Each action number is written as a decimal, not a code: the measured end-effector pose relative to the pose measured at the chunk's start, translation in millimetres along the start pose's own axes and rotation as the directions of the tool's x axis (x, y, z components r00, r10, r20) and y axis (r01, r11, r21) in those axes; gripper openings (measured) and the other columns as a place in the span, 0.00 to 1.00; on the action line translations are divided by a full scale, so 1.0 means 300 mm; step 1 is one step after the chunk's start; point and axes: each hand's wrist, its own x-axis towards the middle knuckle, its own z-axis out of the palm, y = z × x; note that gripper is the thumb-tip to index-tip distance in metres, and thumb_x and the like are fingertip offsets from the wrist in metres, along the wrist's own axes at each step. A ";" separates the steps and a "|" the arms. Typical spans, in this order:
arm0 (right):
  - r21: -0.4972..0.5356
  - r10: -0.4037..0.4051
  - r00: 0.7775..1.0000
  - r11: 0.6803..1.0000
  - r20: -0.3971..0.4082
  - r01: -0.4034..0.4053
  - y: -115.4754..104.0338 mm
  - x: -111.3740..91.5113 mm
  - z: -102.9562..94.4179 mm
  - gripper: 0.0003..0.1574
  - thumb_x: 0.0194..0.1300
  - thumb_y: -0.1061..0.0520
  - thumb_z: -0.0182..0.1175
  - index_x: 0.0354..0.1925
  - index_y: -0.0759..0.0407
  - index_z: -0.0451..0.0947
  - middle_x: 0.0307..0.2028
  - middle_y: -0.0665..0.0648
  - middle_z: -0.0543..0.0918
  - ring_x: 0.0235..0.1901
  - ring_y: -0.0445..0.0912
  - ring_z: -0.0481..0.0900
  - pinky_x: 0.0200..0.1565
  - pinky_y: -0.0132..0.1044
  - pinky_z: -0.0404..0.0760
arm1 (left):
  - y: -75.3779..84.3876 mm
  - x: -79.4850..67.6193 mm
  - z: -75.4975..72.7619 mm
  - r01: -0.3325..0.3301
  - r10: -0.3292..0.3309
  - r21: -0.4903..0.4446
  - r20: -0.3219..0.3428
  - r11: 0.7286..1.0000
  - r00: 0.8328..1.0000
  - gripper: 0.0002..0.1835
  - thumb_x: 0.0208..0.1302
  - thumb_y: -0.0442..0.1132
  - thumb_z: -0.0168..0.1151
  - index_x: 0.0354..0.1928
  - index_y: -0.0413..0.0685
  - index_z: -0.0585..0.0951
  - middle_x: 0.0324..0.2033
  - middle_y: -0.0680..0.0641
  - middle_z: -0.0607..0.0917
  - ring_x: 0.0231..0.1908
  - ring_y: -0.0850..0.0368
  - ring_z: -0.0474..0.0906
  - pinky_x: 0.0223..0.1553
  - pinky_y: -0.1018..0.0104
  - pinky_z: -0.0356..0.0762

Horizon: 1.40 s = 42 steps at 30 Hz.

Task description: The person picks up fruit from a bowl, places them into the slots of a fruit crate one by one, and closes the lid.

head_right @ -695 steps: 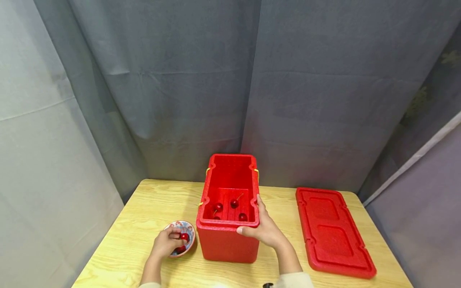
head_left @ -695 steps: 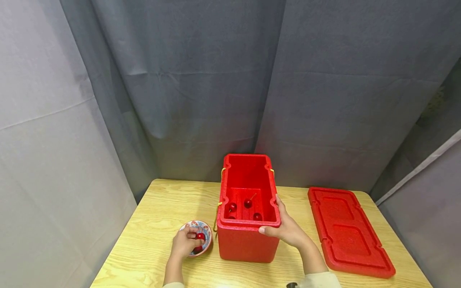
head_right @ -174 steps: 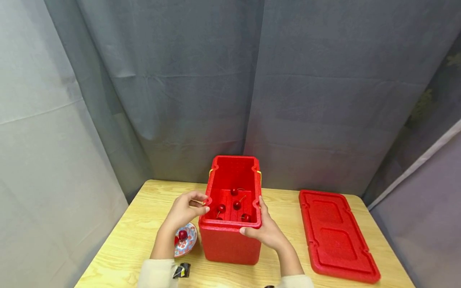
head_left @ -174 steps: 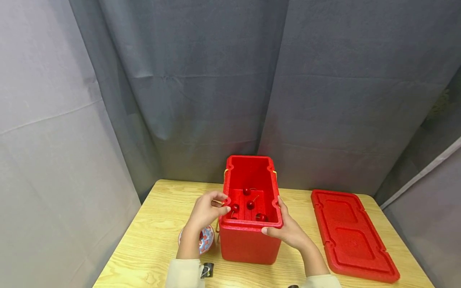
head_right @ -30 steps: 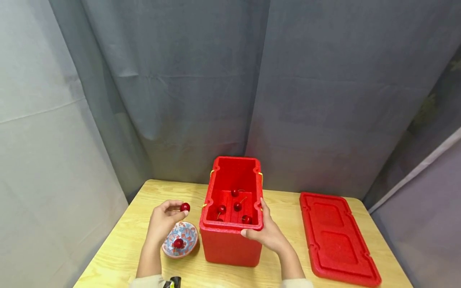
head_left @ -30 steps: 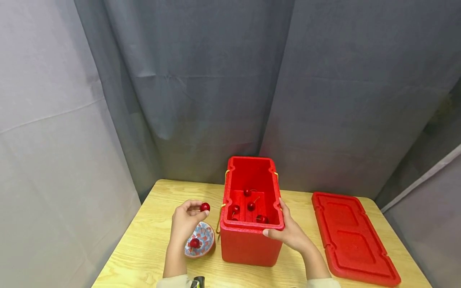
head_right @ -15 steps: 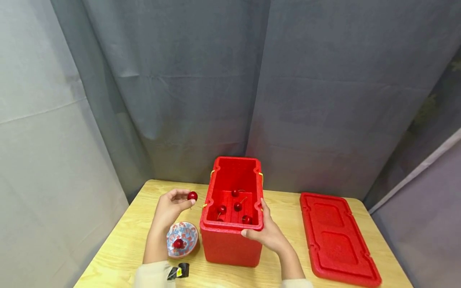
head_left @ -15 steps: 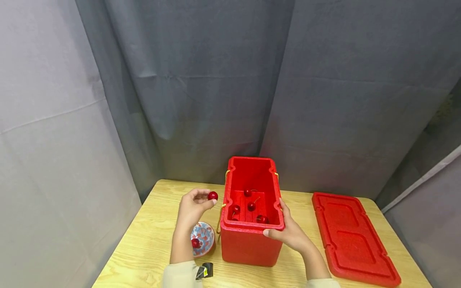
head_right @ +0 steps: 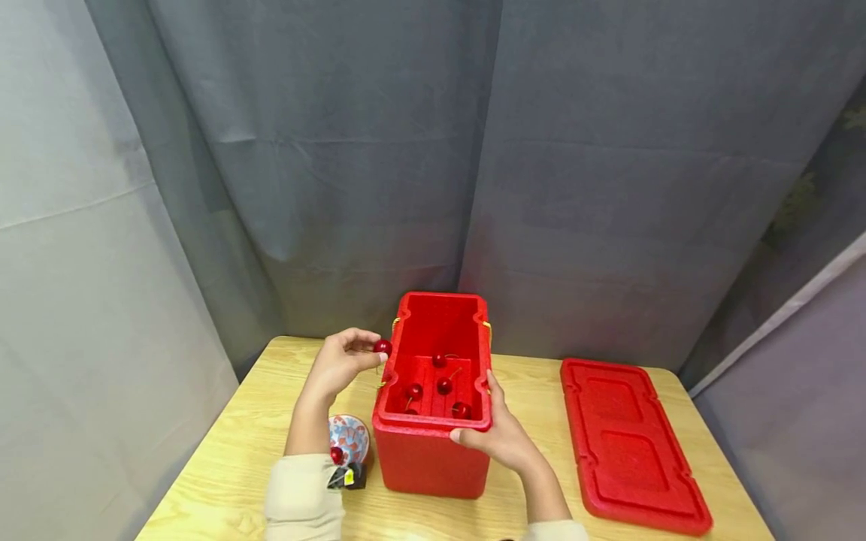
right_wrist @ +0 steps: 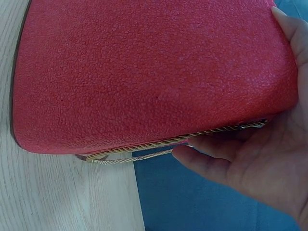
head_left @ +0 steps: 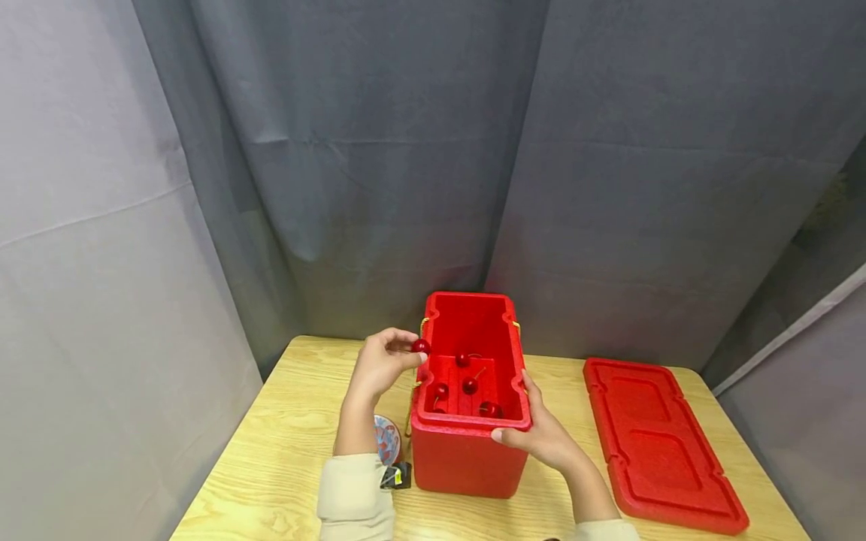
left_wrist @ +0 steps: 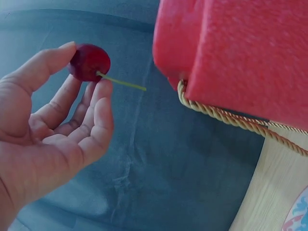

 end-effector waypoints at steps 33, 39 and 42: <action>-0.017 0.010 0.999 1.000 -0.036 -0.010 -0.008 -0.005 0.023 0.70 0.47 0.55 0.72 0.72 0.51 0.32 0.65 0.63 0.58 0.58 0.61 0.64 0.48 0.46 0.75 | 0.089 0.220 0.065 0.116 -0.137 0.107 0.210 0.987 0.968 0.17 0.52 0.34 0.68 0.44 0.38 0.80 0.35 0.46 0.82 0.34 0.49 0.76 0.41 0.49 0.76; 0.007 -0.019 1.000 1.000 -0.016 0.019 -0.002 0.001 0.026 0.69 0.48 0.57 0.71 0.72 0.51 0.32 0.64 0.63 0.58 0.57 0.58 0.66 0.47 0.45 0.76 | 0.093 0.264 0.082 0.153 -0.184 0.142 0.235 0.978 0.955 0.16 0.52 0.34 0.68 0.44 0.38 0.80 0.33 0.46 0.82 0.34 0.48 0.78 0.42 0.50 0.75; -0.003 -0.021 1.000 1.000 -0.012 0.021 -0.003 0.002 0.025 0.69 0.48 0.57 0.71 0.72 0.51 0.32 0.64 0.62 0.59 0.56 0.57 0.67 0.47 0.45 0.75 | 0.088 0.276 0.095 0.174 -0.206 0.145 0.250 0.974 0.946 0.17 0.52 0.34 0.68 0.45 0.37 0.80 0.31 0.47 0.83 0.33 0.49 0.78 0.41 0.53 0.77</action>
